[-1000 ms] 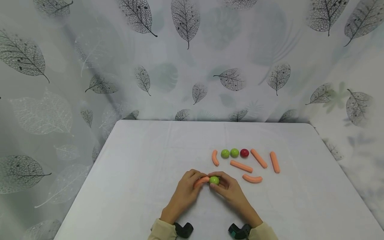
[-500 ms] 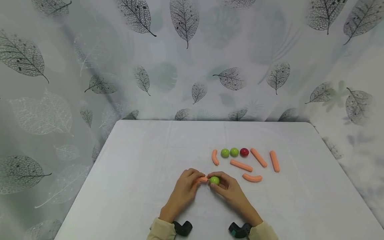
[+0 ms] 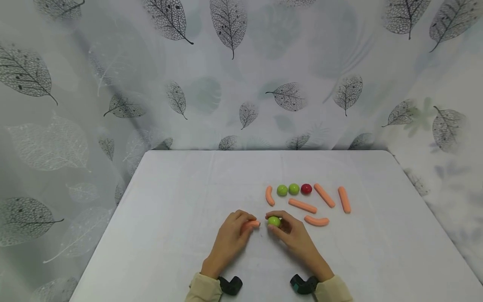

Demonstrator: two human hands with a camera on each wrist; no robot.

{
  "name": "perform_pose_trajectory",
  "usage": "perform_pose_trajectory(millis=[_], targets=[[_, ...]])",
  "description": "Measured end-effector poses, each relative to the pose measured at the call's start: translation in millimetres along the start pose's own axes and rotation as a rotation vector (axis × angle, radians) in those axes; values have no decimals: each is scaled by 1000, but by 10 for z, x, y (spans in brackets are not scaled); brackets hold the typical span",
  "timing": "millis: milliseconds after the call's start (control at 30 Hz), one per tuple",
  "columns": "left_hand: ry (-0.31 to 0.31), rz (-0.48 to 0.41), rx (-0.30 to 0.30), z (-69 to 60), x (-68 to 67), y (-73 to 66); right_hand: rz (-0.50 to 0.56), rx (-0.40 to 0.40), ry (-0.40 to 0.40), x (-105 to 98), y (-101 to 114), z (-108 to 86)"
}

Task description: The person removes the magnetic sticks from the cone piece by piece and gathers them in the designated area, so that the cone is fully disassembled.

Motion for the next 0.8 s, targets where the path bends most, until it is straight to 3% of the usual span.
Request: perform_pose_trajectory(millis=[167,500,600,800], targets=[[-52,-9,-12,-2,-35,2,-35,1,-67,-117,-13,3],[-66,-10,-72,-8,-39,51,-10,-19,-220,-410,-57,-10],[-70,-7,-79,-11,-38,57,-81,-15,-296,-535,-49,-11],[-63,-9,-99,-16,-19,87,-373,49,-458,-746,-58,-26]])
Point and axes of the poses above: each hand's wrist, its own z-axis towards the middle knuckle, its own x-axis out of the palm, y = z × x, the point moved 8 cm from there along z, towards the middle knuckle, and after that the axes turned 14 degrees about -z, right-handed, at the moved point
